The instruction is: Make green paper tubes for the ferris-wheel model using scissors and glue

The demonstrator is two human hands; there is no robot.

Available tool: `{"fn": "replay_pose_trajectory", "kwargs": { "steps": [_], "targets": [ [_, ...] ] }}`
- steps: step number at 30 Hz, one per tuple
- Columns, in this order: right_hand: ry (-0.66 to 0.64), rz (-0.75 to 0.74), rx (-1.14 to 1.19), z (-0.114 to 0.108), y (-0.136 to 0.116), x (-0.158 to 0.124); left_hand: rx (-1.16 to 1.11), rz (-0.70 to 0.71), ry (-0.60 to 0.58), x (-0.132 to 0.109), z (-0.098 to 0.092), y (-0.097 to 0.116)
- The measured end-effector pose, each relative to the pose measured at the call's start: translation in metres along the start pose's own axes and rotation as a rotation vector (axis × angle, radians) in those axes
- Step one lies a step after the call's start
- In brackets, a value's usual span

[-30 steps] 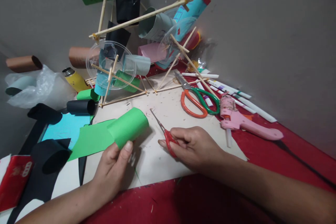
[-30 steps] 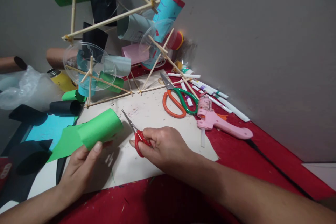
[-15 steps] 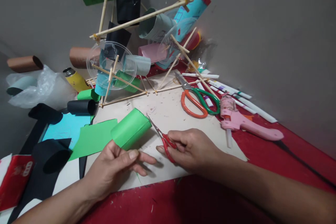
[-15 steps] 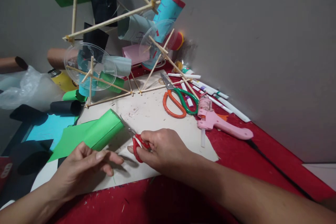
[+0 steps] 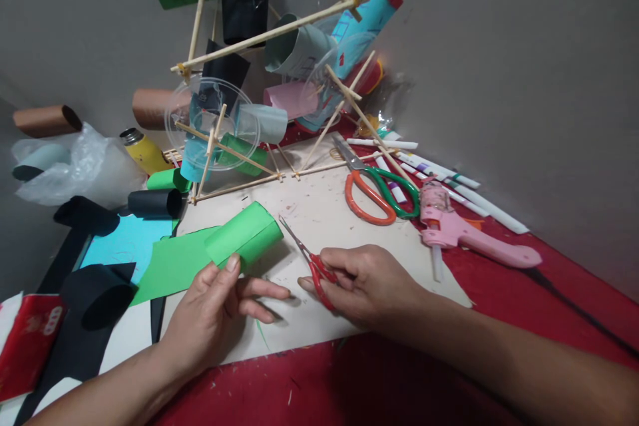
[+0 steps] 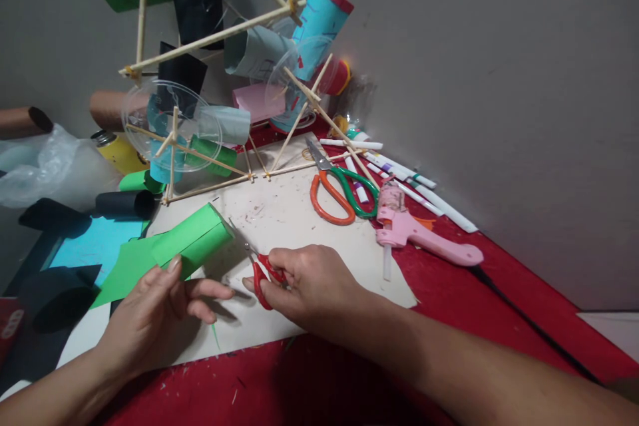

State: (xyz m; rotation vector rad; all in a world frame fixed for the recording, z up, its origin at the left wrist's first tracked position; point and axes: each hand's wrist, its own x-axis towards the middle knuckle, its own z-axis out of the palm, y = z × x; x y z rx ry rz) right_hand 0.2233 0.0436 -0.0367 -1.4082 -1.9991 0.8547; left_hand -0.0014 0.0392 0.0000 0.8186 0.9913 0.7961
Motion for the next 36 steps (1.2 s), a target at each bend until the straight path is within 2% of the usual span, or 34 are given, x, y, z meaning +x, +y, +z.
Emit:
{"fn": "replay_pose_trajectory", "kwargs": {
  "steps": [8, 20, 27, 36],
  "targets": [
    [-0.009, -0.029, -0.039, -0.002, -0.001, 0.0, 0.093, 0.133, 0.102, -0.002, -0.001, -0.012],
    [0.023, -0.062, -0.132, -0.003, -0.002, -0.001, 0.202, 0.11, 0.124, -0.008, 0.003, -0.011],
    [0.04, -0.059, -0.166, -0.003, -0.003, -0.001, 0.255, 0.093, 0.079, -0.008, 0.003, -0.01],
    [0.06, -0.071, -0.164, -0.004, -0.002, -0.002, 0.256, 0.066, 0.087, -0.01, 0.003, -0.011]
  ]
}}
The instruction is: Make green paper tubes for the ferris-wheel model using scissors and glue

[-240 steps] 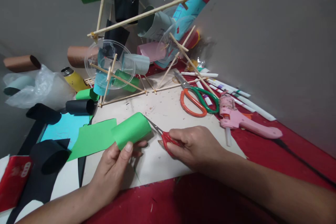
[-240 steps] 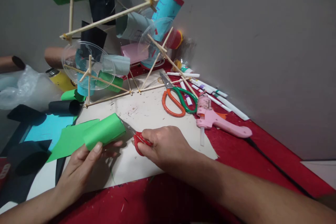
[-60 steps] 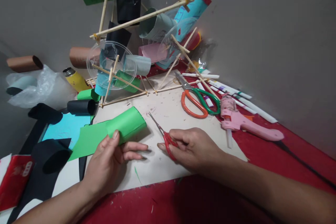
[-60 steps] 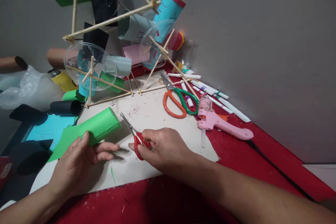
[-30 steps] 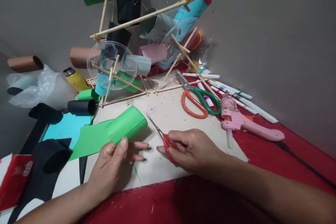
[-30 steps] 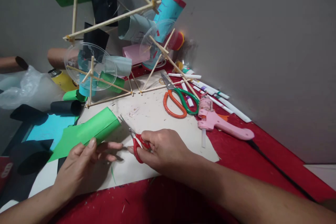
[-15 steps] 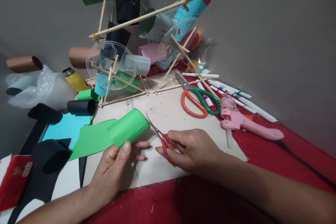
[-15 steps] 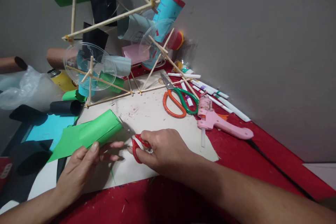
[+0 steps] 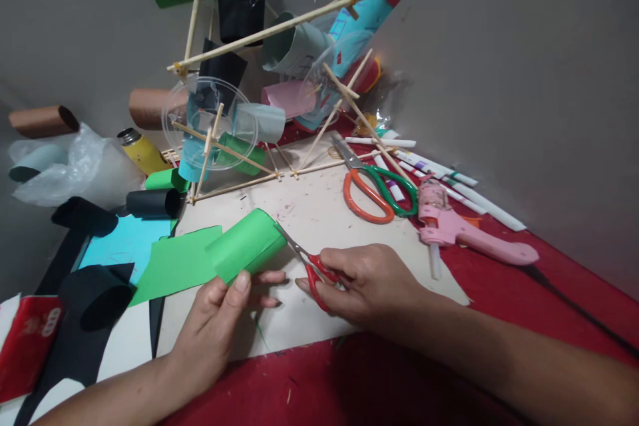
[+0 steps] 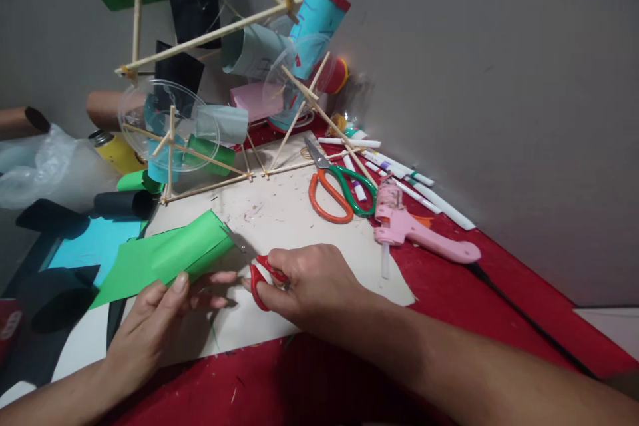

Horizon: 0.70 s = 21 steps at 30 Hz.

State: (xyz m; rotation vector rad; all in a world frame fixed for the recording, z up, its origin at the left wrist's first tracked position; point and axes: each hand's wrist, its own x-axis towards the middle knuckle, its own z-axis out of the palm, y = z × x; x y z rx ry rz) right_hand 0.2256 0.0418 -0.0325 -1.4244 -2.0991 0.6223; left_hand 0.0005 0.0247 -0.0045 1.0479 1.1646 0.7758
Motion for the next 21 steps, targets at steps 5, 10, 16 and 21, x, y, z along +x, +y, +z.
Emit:
{"fn": "replay_pose_trajectory", "kwargs": {
  "steps": [5, 10, 16, 21],
  "targets": [
    [0.0, 0.004, -0.015, 0.0016, 0.0004, -0.001, -0.058, -0.016, 0.016, -0.0013, 0.0013, 0.0002],
    [-0.006, 0.014, 0.0, 0.0023, -0.0012, -0.0011, -0.046, -0.014, 0.028, -0.0028, 0.0027, 0.0001],
    [-0.027, 0.029, 0.048, 0.0044, 0.0002, -0.0013, -0.072, -0.014, 0.021, -0.0032, 0.0028, -0.0016],
    [0.013, -0.002, 0.008, 0.0041, -0.0001, -0.0015, -0.117, 0.011, 0.032, -0.0026, 0.002, -0.0028]
  ]
}}
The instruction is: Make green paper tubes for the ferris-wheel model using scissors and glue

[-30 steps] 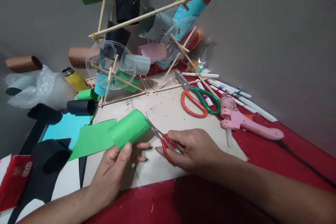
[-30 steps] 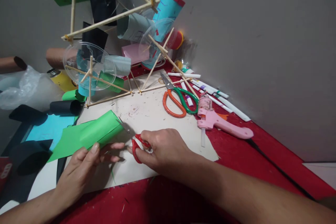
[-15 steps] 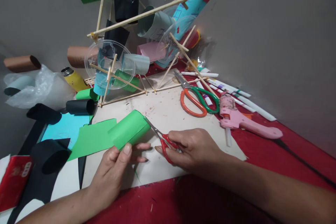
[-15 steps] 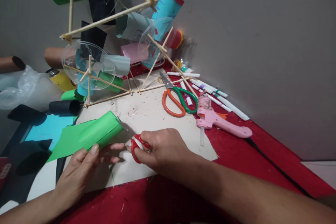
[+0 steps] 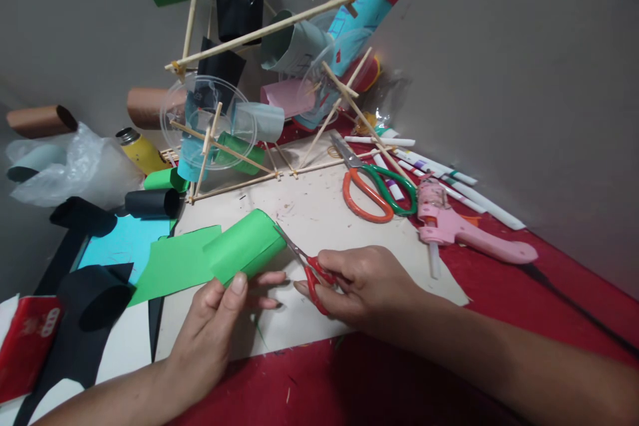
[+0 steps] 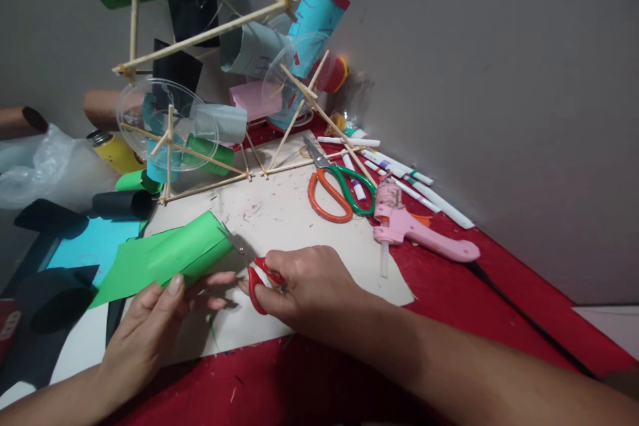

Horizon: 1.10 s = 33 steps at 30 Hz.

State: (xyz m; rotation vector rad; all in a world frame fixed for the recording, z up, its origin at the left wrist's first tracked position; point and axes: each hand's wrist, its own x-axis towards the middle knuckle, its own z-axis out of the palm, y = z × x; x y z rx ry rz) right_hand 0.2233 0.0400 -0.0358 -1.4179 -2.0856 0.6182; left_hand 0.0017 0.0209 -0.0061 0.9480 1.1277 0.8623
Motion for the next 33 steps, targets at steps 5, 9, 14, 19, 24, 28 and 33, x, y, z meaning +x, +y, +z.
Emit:
{"fn": "replay_pose_trajectory", "kwargs": {
  "steps": [5, 9, 14, 19, 24, 28, 33],
  "targets": [
    [0.014, 0.001, -0.032, -0.0031, -0.0029, 0.0008, -0.019, 0.051, 0.017, 0.0017, -0.0012, -0.0008],
    [0.026, 0.037, -0.022, -0.0041, -0.0039, 0.0005, 0.0, 0.066, 0.038, 0.002, -0.0009, -0.0009],
    [-0.001, 0.019, -0.038, -0.0032, -0.0028, 0.0007, 0.067, 0.037, 0.035, 0.0014, 0.0001, -0.0005],
    [0.001, 0.026, -0.038, -0.0016, -0.0008, 0.0008, 0.144, 0.027, 0.008, 0.0004, 0.0002, -0.0006],
    [-0.005, 0.025, -0.056, -0.0018, -0.0009, 0.0009, 0.166, 0.025, -0.007, -0.0004, -0.0002, 0.0],
    [-0.011, 0.041, -0.045, -0.003, -0.0018, 0.0005, 0.175, 0.022, -0.016, 0.0006, -0.0015, -0.0006],
    [0.015, 0.011, -0.051, -0.0015, -0.0003, 0.0006, 0.153, 0.036, -0.025, 0.002, -0.0027, -0.003]
  ]
}}
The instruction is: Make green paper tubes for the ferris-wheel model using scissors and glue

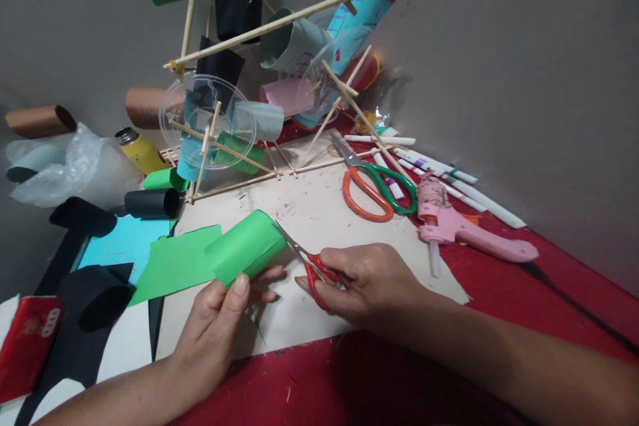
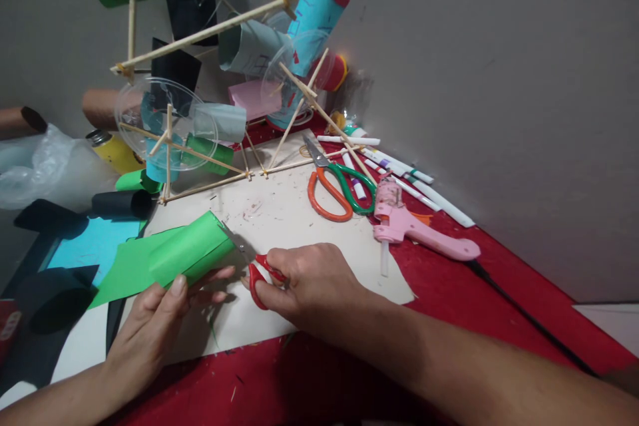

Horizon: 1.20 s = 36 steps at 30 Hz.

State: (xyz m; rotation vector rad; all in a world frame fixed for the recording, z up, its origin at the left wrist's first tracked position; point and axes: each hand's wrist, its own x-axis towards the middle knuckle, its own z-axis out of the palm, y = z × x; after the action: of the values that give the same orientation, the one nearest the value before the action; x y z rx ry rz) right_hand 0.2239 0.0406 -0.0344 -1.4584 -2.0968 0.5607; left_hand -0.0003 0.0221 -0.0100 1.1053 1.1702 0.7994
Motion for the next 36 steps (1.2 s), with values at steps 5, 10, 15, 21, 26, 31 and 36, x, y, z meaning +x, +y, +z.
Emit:
{"fn": "replay_pose_trajectory", "kwargs": {
  "steps": [5, 10, 15, 21, 26, 31, 36],
  "targets": [
    [0.014, -0.003, -0.01, 0.0011, 0.0006, -0.0001, -0.002, 0.01, 0.002, 0.0005, -0.0001, -0.0005],
    [0.006, 0.003, -0.01, -0.0004, 0.0007, -0.0008, -0.014, 0.022, 0.003, 0.0001, -0.0002, -0.0012],
    [-0.012, -0.005, 0.023, -0.0006, 0.0, -0.0005, -0.032, 0.035, 0.006, 0.001, 0.0003, -0.0016],
    [-0.001, -0.001, 0.079, -0.0005, -0.0013, 0.0006, 0.038, 0.041, -0.012, 0.0011, 0.0004, 0.0028],
    [0.002, -0.006, 0.091, -0.0004, -0.0002, -0.0001, 0.065, 0.056, -0.02, 0.001, -0.0011, 0.0012],
    [-0.027, -0.005, 0.07, -0.0018, 0.0011, 0.0007, 0.08, 0.074, 0.01, 0.0007, 0.0001, 0.0016],
    [-0.019, -0.001, 0.034, -0.0038, 0.0003, 0.0004, 0.15, 0.086, 0.043, 0.0006, 0.001, 0.0059]
  ]
}}
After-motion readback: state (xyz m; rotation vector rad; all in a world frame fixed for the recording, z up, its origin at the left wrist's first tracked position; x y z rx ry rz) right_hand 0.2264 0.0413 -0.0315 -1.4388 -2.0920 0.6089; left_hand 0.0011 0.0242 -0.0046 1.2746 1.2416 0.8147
